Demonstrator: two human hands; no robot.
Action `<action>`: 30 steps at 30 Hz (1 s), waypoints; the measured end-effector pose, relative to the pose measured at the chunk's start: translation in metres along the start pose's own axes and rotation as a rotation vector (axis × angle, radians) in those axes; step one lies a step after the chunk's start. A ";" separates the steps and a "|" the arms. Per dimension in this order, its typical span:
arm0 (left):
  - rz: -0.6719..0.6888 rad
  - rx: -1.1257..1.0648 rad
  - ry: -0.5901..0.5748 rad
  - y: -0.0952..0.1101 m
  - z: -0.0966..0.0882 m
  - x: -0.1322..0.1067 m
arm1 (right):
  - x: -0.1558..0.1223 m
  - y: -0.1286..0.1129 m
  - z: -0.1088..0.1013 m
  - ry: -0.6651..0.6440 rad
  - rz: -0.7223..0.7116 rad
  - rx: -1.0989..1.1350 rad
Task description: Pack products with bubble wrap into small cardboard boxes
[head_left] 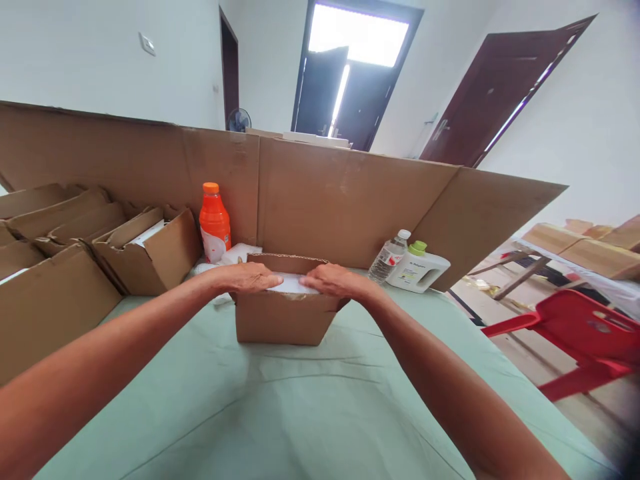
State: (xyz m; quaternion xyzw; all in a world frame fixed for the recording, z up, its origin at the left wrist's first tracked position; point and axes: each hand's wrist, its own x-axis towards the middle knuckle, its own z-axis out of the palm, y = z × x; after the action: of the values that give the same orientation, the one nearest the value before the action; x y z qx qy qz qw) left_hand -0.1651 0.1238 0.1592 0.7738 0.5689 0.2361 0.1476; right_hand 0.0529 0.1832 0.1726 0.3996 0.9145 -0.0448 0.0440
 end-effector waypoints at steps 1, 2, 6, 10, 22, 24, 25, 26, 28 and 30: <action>0.020 -0.024 -0.041 0.000 -0.004 -0.003 | -0.005 0.003 0.000 0.021 -0.007 0.034; 0.038 -0.039 -0.078 0.001 -0.008 -0.010 | -0.015 0.007 0.001 0.095 -0.005 0.090; -0.061 -0.147 0.208 -0.008 -0.017 -0.071 | -0.074 0.038 0.028 0.627 0.126 0.434; -0.339 -0.261 0.515 -0.036 0.018 -0.125 | -0.103 0.058 0.089 0.541 0.212 0.644; -0.345 -0.561 0.414 -0.018 0.106 -0.113 | -0.106 -0.010 0.147 0.472 0.309 0.630; -0.345 -0.572 0.350 -0.010 0.107 -0.148 | -0.152 -0.015 0.161 0.482 0.306 0.574; -0.358 -0.569 0.326 -0.009 0.108 -0.167 | -0.173 -0.017 0.170 0.485 0.291 0.567; -0.378 -0.548 0.321 -0.011 0.110 -0.186 | -0.190 -0.019 0.178 0.486 0.272 0.579; -0.420 -0.482 0.329 -0.022 0.113 -0.215 | -0.210 -0.022 0.194 0.474 0.229 0.668; -0.422 -0.460 0.293 -0.038 0.116 -0.231 | -0.209 -0.023 0.206 0.444 0.165 0.830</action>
State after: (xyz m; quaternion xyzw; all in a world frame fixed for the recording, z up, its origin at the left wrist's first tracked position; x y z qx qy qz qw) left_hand -0.1896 -0.0797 -0.0037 0.5433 0.6636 0.4311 0.2804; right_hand 0.1867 -0.0079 -0.0067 0.4544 0.7720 -0.3163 -0.3122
